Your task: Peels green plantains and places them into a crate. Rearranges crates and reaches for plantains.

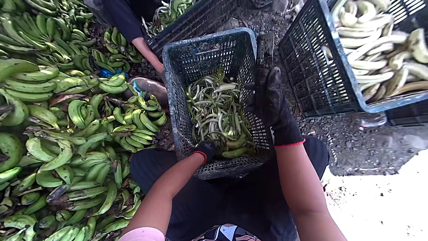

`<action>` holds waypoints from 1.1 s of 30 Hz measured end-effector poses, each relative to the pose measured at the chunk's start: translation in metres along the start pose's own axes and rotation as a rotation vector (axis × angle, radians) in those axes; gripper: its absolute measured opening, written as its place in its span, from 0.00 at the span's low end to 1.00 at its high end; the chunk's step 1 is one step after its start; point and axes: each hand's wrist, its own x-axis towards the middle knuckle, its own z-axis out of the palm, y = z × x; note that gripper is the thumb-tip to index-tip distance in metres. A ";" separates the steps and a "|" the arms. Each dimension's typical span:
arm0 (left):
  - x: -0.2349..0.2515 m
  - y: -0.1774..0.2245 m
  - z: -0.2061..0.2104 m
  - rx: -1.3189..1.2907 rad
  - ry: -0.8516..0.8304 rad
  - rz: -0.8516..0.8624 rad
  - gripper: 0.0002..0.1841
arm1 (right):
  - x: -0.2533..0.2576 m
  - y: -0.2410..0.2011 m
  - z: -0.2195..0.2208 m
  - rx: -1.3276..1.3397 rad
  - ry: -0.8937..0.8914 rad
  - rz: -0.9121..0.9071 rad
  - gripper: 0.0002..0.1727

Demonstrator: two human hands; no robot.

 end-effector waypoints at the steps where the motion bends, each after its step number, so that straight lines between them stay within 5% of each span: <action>1: 0.002 0.001 0.002 -0.006 0.025 -0.020 0.34 | 0.001 -0.002 0.000 -0.010 0.000 0.000 0.46; 6: 0.006 -0.003 0.004 -0.135 0.129 -0.012 0.23 | 0.000 -0.007 -0.004 0.016 -0.004 0.029 0.44; 12: -0.023 -0.021 -0.018 -0.247 0.130 -0.131 0.39 | -0.003 -0.011 -0.010 0.031 0.003 -0.037 0.47; 18: -0.053 -0.042 -0.061 -0.584 0.490 0.033 0.30 | 0.001 -0.013 -0.002 -0.009 -0.006 0.015 0.44; 27: -0.167 -0.093 -0.113 -1.239 1.191 0.440 0.37 | -0.010 0.017 0.007 -0.176 -0.119 -0.088 0.45; 29: -0.150 -0.091 -0.097 -1.478 1.210 0.451 0.34 | -0.003 0.027 0.016 -0.217 -0.176 -0.045 0.48; 31: -0.106 -0.078 -0.086 -1.826 1.074 0.316 0.25 | 0.004 0.041 0.030 -0.206 -0.224 -0.002 0.45; 33: -0.075 -0.064 -0.087 -1.900 1.054 0.116 0.25 | 0.000 0.049 0.044 -0.173 -0.232 0.097 0.38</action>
